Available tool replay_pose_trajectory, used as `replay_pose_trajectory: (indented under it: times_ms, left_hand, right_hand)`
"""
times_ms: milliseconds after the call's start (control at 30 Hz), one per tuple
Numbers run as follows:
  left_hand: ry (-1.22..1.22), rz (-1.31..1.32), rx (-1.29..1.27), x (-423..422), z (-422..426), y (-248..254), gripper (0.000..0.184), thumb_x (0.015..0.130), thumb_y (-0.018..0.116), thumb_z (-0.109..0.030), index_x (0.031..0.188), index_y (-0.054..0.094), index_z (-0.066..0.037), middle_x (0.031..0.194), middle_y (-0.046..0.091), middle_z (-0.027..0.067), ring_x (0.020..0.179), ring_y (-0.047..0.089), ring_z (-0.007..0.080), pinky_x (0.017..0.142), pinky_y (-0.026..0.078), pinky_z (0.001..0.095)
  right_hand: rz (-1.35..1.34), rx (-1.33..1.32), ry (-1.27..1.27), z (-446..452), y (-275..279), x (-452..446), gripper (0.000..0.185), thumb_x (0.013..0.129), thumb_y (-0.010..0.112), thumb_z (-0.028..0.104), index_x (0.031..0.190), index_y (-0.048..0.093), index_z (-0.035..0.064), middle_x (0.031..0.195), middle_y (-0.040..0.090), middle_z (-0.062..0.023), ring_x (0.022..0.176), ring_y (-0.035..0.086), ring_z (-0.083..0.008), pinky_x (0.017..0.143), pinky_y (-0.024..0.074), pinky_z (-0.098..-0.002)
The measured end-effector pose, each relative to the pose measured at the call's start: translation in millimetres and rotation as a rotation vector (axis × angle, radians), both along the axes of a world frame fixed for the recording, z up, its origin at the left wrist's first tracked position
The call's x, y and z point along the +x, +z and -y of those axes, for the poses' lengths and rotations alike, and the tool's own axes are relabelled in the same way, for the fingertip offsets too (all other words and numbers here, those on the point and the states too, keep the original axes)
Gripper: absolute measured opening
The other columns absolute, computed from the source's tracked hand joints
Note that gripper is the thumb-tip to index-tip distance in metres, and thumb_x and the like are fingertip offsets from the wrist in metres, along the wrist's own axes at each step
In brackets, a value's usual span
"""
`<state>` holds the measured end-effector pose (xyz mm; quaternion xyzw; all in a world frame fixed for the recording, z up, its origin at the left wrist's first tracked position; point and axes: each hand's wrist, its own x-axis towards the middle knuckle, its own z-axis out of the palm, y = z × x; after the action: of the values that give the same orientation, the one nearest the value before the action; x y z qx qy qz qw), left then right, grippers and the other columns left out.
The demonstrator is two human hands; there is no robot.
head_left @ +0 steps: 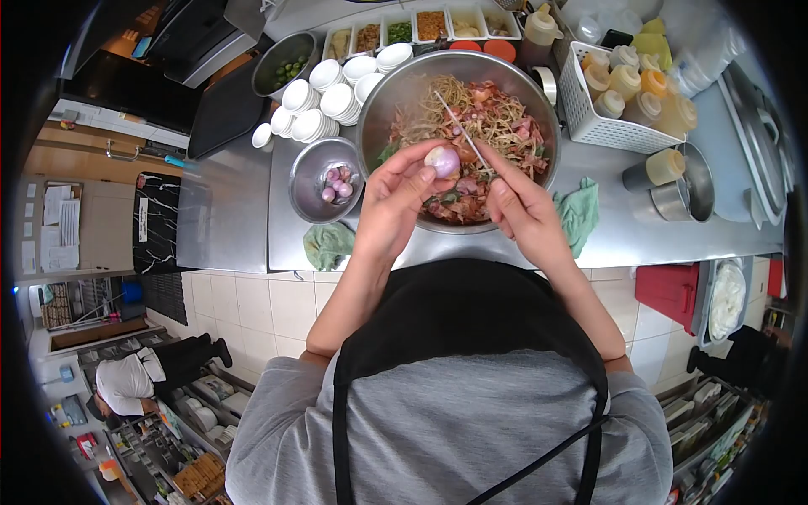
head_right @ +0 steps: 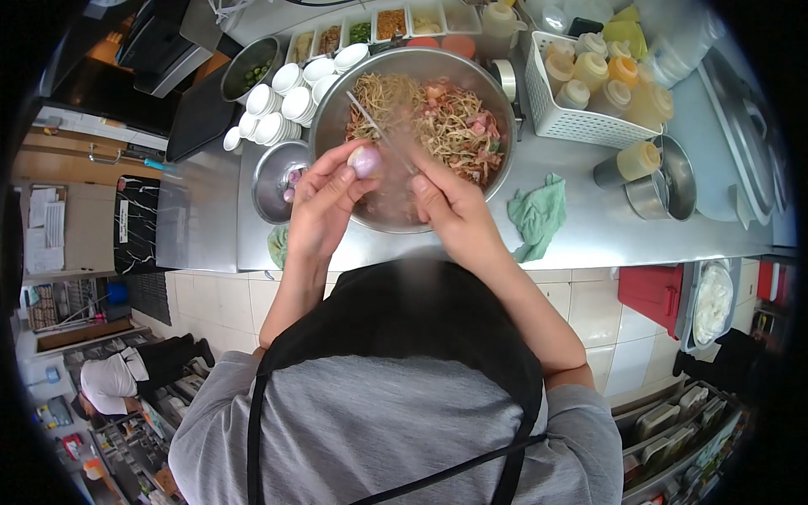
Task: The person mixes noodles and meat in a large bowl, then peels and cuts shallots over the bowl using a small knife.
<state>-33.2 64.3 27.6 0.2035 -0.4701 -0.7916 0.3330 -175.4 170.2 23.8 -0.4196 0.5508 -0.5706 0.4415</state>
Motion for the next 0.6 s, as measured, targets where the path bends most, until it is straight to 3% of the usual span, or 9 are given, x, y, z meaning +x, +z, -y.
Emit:
replay_pose_trajectory:
  times_ms: [233,300,433,600]
  left_hand:
    - [-0.002,-0.038,-0.001,-1.2,0.5,-8.5,0.036,0.076,0.059,-0.001,0.11,0.048,0.001,0.097,0.056,0.0077,0.09,0.054,0.0132,0.08,0.043,0.0262]
    - [0.023,-0.034,-0.005,-0.6,0.0,-5.0,0.038,0.072,0.061,0.004,0.107,0.048,0.001,0.095,0.056,0.0077,0.09,0.053,0.013,0.08,0.044,0.0259]
    - [0.059,0.018,-0.024,0.4,1.5,-5.5,0.038,0.07,0.062,0.006,0.104,0.048,0.001,0.093,0.056,0.0078,0.089,0.054,0.0134,0.078,0.045,0.0254]
    - [0.106,0.045,-0.122,0.1,1.4,-9.2,0.037,0.068,0.063,0.007,0.102,0.049,0.002,0.094,0.057,0.0091,0.087,0.055,0.0139,0.077,0.045,0.0251]
  right_hand:
    - [0.096,-0.027,0.17,0.4,5.9,6.4,0.044,0.09,0.036,0.014,0.133,0.026,0.0146,0.059,0.038,0.0023,0.048,0.031,-0.003,0.043,0.0266,-0.0149]
    - [0.087,0.052,0.118,1.9,0.3,-1.3,0.045,0.087,0.043,0.008,0.13,0.03,0.0096,0.074,0.044,0.0015,0.058,0.038,-0.0057,0.054,0.0361,-0.0189]
    - [0.138,0.022,0.026,1.1,8.0,-1.1,0.044,0.087,0.043,0.009,0.129,0.032,0.0095,0.073,0.044,0.0015,0.058,0.037,-0.0057,0.054,0.0361,-0.0192]
    - [0.175,-0.017,0.157,-4.3,17.9,11.2,0.039,0.088,0.041,0.011,0.127,0.036,0.0064,0.07,0.042,0.0014,0.057,0.036,-0.0053,0.053,0.0348,-0.0192]
